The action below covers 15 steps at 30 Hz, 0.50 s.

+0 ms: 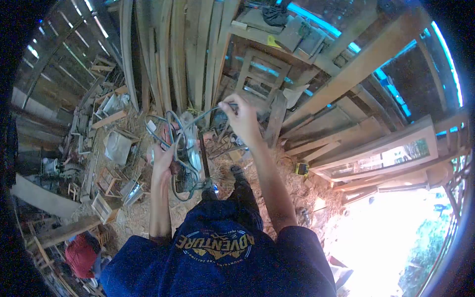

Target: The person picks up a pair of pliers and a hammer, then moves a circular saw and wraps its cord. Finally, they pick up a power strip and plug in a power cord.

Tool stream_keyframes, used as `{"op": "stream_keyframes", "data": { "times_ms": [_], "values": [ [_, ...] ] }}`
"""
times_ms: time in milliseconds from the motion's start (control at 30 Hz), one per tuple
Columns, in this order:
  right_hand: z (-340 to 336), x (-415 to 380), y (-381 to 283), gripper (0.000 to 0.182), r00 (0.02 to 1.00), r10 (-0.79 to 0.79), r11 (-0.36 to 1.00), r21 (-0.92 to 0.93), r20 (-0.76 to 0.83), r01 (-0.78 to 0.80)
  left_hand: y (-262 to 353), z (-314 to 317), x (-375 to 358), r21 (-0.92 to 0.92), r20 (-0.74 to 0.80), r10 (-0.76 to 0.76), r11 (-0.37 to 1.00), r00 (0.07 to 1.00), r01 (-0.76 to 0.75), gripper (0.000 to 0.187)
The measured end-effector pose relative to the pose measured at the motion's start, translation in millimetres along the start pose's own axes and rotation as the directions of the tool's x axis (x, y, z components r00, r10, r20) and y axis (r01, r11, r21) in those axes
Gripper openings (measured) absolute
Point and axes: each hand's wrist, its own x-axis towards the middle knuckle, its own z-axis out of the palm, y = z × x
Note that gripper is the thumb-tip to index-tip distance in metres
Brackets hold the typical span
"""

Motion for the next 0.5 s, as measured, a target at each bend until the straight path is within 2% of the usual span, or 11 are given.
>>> {"op": "stream_keyframes", "data": {
  "times_ms": [33, 133, 167, 233, 267, 300, 367, 433, 500],
  "values": [
    [3, 0, -9, 0.019, 0.998, 0.060, 0.993, 0.105, -0.004, -0.059, 5, 4, -2, 0.030, 0.026, -0.025, 0.999, 0.999, 0.024, 0.053],
    [20, 2, 24, 0.019, 0.980, 0.152, 0.984, 0.074, 0.126, -0.162, 2, 21, 7, 0.034, 0.135, -0.015, 0.999, 0.991, 0.011, 0.054],
    [22, 0, 34, 0.019, 0.987, 0.074, 0.996, 0.046, 0.144, -0.081, -3, 29, 10, -0.010, 0.142, 0.022, 1.000, 0.990, -0.020, 0.056],
    [18, -5, 36, 0.020, 0.989, 0.014, 0.992, -0.126, 0.150, 0.006, -17, 50, 15, -0.127, 0.124, 0.121, 0.986, 0.985, -0.105, 0.059],
    [15, -2, 39, 0.021, 0.987, -0.020, 0.976, -0.210, 0.158, 0.054, -21, 56, 20, -0.127, 0.136, 0.098, 0.989, 0.986, -0.081, 0.064],
    [22, 2, 62, 0.021, 0.983, -0.038, 0.982, -0.178, 0.179, 0.071, -24, 64, 25, -0.127, 0.148, 0.075, 0.990, 0.986, -0.057, 0.070],
    [20, 11, 82, 0.020, 0.978, 0.017, 1.000, -0.016, 0.207, -0.014, -18, 80, 35, -0.031, 0.217, -0.052, 0.998, 0.975, 0.060, 0.072],
    [9, 27, 101, 0.019, 0.966, 0.020, 0.993, 0.105, 0.258, -0.049, -24, 112, 44, -0.142, 0.181, 0.060, 0.989, 0.982, -0.035, 0.064],
    [-9, 44, 117, 0.020, 0.972, 0.006, 0.995, 0.100, 0.233, -0.030, -14, 148, 51, -0.108, 0.151, 0.074, 0.992, 0.986, -0.058, 0.058]
  ]
}}
